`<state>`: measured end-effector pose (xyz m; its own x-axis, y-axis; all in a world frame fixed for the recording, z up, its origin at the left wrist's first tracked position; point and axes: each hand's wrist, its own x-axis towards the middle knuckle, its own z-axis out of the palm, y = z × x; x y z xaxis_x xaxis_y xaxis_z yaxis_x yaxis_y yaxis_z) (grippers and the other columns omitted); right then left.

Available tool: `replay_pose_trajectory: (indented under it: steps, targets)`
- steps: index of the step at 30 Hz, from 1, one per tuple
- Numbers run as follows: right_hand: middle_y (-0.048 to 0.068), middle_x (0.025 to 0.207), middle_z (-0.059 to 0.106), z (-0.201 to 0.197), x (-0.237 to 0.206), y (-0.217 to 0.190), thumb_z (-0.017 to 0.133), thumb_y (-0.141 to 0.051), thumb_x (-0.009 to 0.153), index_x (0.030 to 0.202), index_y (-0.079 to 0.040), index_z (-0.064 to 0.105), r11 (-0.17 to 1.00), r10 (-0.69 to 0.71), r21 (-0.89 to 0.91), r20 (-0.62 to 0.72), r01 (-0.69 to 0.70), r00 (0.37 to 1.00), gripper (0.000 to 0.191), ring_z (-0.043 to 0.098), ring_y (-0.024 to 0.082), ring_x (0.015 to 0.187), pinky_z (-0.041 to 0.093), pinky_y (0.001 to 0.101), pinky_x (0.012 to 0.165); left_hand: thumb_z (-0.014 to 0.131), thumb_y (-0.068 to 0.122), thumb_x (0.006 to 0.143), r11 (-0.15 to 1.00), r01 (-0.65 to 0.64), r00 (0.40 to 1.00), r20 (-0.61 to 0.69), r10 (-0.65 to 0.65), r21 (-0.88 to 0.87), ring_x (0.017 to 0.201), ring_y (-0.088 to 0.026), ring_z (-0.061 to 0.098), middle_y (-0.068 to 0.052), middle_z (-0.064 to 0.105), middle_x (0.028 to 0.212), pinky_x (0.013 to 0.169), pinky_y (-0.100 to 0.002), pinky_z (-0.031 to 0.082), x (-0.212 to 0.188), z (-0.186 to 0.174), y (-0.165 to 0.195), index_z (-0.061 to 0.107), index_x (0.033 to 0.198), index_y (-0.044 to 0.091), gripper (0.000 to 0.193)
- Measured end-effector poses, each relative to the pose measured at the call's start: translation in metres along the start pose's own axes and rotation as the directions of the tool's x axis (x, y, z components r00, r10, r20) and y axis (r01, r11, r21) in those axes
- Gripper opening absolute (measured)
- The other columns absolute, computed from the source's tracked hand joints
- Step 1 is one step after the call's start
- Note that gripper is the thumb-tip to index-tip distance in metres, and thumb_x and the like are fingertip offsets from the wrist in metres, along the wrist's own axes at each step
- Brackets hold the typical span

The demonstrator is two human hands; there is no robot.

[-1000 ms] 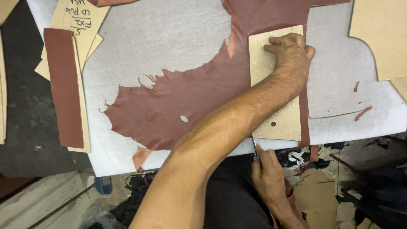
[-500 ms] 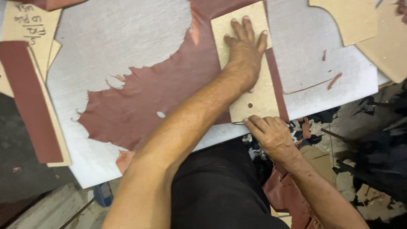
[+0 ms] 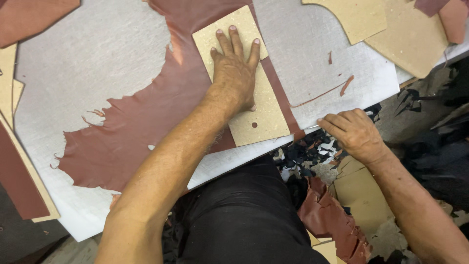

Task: The person uses a rotary cutter and cardboard templates to cut shapes from a large piece of reddish-brown leather on a white worktable. They repeatedly position templates, cut along the edges, remove the cut pieces, and set aside the templates and offcuts.

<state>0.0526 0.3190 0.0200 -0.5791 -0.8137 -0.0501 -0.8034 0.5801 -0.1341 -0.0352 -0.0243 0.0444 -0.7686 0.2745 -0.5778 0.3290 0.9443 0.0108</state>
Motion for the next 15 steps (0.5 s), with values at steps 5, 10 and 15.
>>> replay_pose_trajectory:
  steps: [5, 10, 15]
  targets:
    - [0.004, 0.114, 0.071, -0.02, 0.002, -0.013, 0.071, -0.004, 0.09, 0.115, -0.011, 0.075, 0.983, 0.182, -0.001, -0.076, -0.183, 0.98, 0.026, 0.068, 0.017, 0.087, 0.052, 0.0334, 0.074, 0.086, 0.074, 0.059, 1.0, 0.017, 1.0, 0.002, -0.017, 0.0, 0.142, -0.065, 0.013, -0.045, 0.008, 0.156, 0.111, -0.064, 0.036, -0.002, -0.003, 0.003, 0.011, 0.162, 0.011, 0.143]
    - [0.01, 0.11, 0.072, 0.008, 0.015, -0.061, 0.073, -0.012, 0.091, 0.116, -0.004, 0.074, 0.806, 0.496, 0.43, -0.115, -0.407, 0.861, 0.026, 0.067, 0.016, 0.071, 0.057, 0.0304, 0.067, 0.085, 0.076, 0.056, 1.0, 0.02, 0.999, -0.028, -0.02, -0.004, 0.143, -0.064, 0.014, -0.044, 0.009, 0.157, 0.112, -0.062, 0.036, -0.003, 0.0, 0.001, 0.014, 0.162, 0.012, 0.143]
    - [0.012, 0.103, 0.066, 0.025, 0.024, -0.035, 0.063, 0.0, 0.108, 0.12, 0.002, 0.068, 0.502, 0.765, 0.766, -0.178, -0.401, 0.618, 0.013, 0.069, 0.015, 0.082, 0.059, 0.0249, 0.067, 0.086, 0.076, 0.053, 0.999, 0.045, 0.997, -0.065, -0.044, 0.006, 0.142, -0.063, 0.017, -0.042, 0.011, 0.157, 0.11, -0.06, 0.039, -0.001, 0.01, 0.001, 0.015, 0.162, 0.015, 0.144]
